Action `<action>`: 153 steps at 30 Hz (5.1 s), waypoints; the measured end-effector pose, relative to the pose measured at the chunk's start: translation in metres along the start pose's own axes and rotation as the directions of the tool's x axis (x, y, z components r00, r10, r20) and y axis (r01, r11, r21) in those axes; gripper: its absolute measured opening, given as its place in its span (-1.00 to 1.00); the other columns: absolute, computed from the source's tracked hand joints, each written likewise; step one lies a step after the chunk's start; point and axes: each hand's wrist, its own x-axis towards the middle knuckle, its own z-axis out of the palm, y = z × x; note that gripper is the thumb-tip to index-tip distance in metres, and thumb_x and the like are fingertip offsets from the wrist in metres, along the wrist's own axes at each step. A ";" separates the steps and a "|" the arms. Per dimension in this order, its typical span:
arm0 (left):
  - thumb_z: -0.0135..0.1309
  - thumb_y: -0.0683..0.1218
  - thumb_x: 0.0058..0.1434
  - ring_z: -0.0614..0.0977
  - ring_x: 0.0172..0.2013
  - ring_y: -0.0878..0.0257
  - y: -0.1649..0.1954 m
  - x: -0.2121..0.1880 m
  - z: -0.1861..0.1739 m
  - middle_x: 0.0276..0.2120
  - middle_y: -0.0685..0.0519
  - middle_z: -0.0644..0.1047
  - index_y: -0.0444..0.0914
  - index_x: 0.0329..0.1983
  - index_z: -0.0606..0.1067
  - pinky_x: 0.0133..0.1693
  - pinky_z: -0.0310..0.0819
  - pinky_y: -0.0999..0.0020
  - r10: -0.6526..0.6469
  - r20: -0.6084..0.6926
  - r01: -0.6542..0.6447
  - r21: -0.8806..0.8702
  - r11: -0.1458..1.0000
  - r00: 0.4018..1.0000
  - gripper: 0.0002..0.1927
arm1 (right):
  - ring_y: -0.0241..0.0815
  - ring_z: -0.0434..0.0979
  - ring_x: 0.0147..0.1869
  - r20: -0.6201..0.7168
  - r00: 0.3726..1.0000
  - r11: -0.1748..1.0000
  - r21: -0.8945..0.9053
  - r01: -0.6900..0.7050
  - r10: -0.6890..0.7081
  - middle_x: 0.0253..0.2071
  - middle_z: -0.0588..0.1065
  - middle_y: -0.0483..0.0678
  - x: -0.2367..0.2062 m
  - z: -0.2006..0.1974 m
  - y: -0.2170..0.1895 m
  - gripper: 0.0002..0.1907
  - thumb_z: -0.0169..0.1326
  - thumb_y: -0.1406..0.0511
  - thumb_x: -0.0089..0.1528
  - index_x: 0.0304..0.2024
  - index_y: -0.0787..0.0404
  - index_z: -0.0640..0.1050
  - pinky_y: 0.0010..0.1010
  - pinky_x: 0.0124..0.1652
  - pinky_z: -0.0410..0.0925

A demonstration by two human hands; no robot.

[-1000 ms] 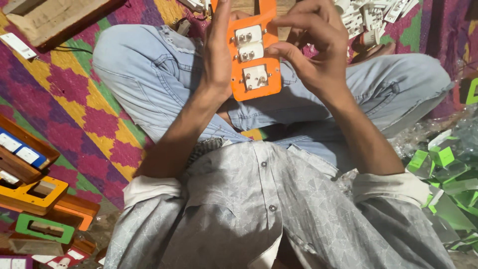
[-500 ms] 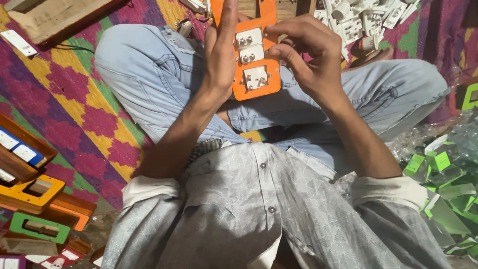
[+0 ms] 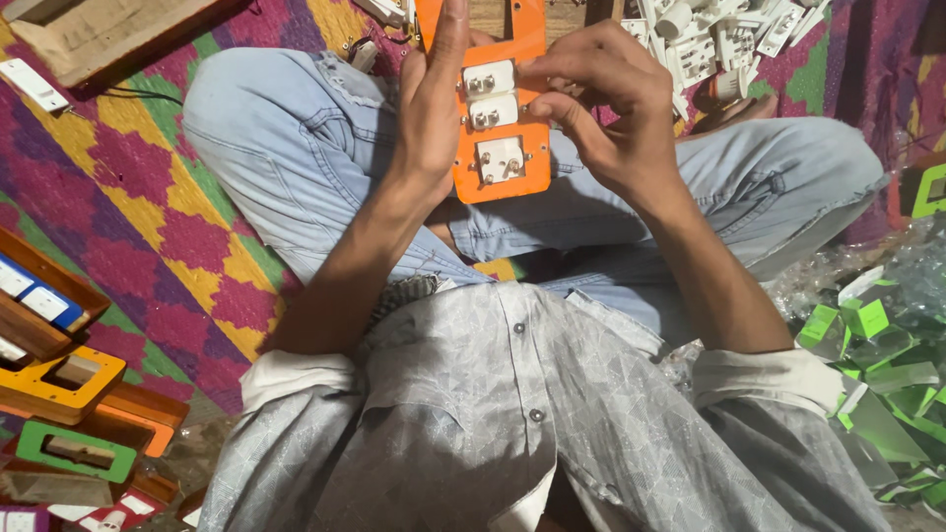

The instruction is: The person assembles an orange switchboard by inserting white socket modules into the frame and securing them with screws. They repeatedly pick up modules, align them, and tighten screws using a screwdriver, working on multiple switchboard units.

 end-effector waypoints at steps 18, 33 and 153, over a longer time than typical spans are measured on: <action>-0.18 0.33 0.48 0.53 -0.47 0.42 0.000 -0.003 -0.003 -0.47 0.12 0.50 -0.29 -0.30 0.51 -0.38 0.46 0.47 0.013 0.004 -0.013 -0.013 1.000 1.000 -0.38 | -0.32 0.57 0.01 -0.005 0.999 0.999 -0.001 0.039 -0.039 0.01 0.41 -0.01 -0.003 0.003 -0.003 -0.89 0.28 0.49 0.44 -0.02 0.35 0.59 -0.59 -0.11 0.56; 0.08 -0.12 0.50 0.67 -0.02 0.33 0.010 -0.010 0.019 0.00 -0.05 0.64 -0.43 0.18 0.49 0.10 0.56 0.42 0.088 0.177 -0.044 -0.240 0.970 0.980 -0.69 | -0.35 0.54 -0.15 -0.289 0.946 0.908 0.418 -0.016 0.149 -0.01 0.48 -0.06 -0.006 -0.013 0.016 -0.84 0.15 0.54 0.53 0.06 0.30 0.44 -0.55 -0.29 0.41; -0.04 -0.04 0.62 0.32 -0.40 0.55 0.020 -0.017 0.019 -0.41 0.22 0.41 -0.29 0.00 0.47 -0.33 0.14 0.60 0.200 0.160 -0.214 0.073 0.974 0.967 -0.79 | -0.27 0.60 -0.41 0.054 0.998 0.999 -0.014 -0.034 0.035 -0.27 0.45 -0.02 -0.011 -0.017 -0.013 -0.55 -0.20 0.60 0.53 0.39 0.14 0.18 -0.48 -0.45 0.47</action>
